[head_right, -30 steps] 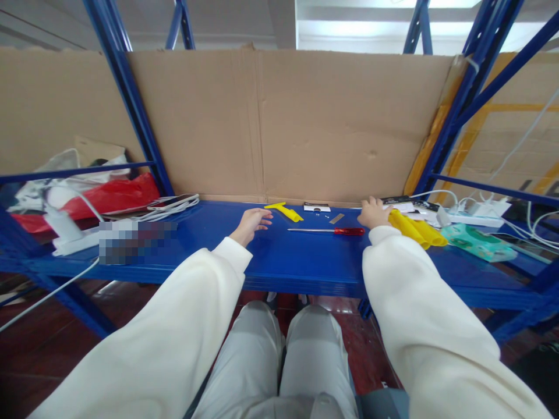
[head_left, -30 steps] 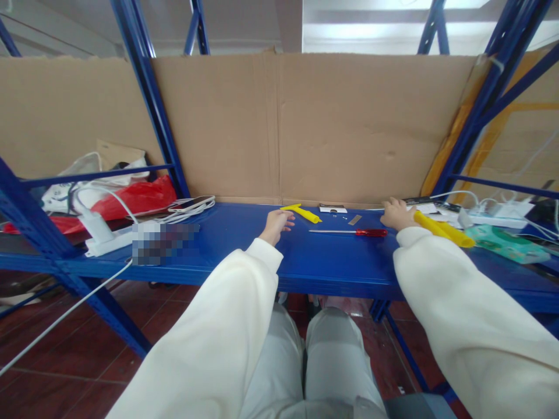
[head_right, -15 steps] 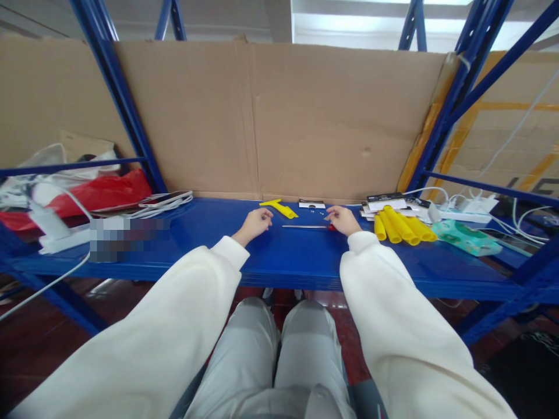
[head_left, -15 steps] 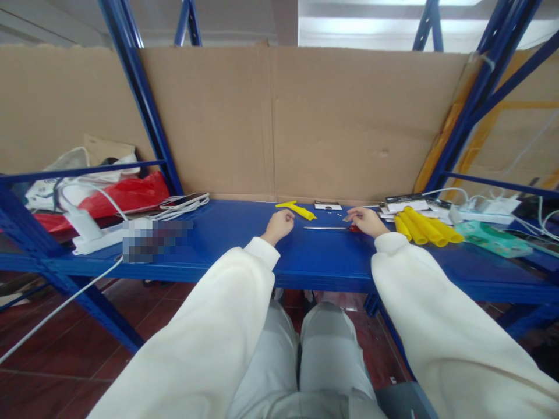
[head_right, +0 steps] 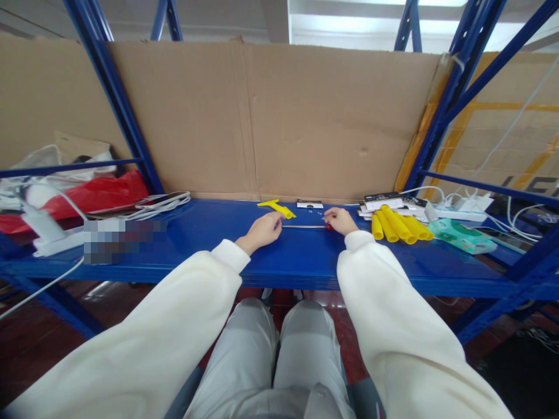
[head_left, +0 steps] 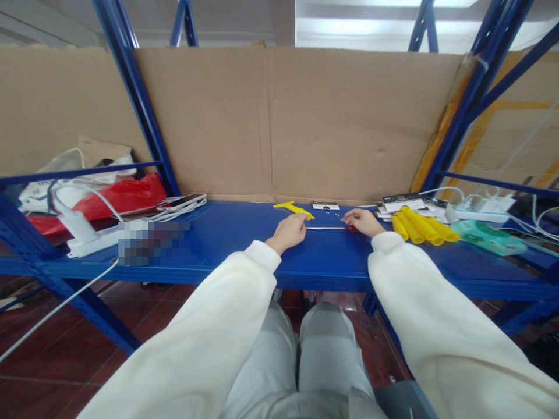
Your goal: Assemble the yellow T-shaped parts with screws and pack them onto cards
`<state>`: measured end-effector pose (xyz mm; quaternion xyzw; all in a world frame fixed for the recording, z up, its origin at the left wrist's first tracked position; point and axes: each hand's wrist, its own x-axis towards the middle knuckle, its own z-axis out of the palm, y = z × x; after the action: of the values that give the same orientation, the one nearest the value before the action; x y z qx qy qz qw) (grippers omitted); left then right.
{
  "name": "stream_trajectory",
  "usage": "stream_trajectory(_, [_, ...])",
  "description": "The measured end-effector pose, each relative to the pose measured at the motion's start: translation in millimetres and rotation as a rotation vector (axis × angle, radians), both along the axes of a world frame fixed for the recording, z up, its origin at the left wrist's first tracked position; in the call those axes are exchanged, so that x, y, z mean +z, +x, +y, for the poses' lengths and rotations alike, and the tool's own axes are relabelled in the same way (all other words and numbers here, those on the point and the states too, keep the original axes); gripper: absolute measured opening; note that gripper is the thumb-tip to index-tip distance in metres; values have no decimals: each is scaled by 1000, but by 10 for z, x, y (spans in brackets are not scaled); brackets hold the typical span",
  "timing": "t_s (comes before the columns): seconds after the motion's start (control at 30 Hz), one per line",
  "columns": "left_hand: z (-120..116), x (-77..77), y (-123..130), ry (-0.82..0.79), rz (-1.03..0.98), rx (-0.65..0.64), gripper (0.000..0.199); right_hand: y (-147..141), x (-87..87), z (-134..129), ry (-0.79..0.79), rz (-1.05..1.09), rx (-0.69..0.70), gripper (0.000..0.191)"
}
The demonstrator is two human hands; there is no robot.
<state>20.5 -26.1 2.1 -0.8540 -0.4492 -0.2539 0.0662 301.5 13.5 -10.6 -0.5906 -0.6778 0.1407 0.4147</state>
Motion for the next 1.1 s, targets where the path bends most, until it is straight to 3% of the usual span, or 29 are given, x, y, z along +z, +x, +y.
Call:
stream_trajectory(0.23, [-69, -3, 96, 124, 240, -94, 38, -16, 0, -7, -34, 4, -35, 26])
stream_trajectory(0.4, [-76, -9, 124, 138, 285, -107, 36, -21, -13, 4, -53, 34, -8, 25])
stream_trajectory(0.8, [37, -13, 170, 7, 273, -79, 45, -50, -7, -35, -66, 71, 12, 21])
stream_trajectory(1.1, [143, 162, 270, -201, 281, -7, 60, -66, 12, -58, -70, 42, 9, 21])
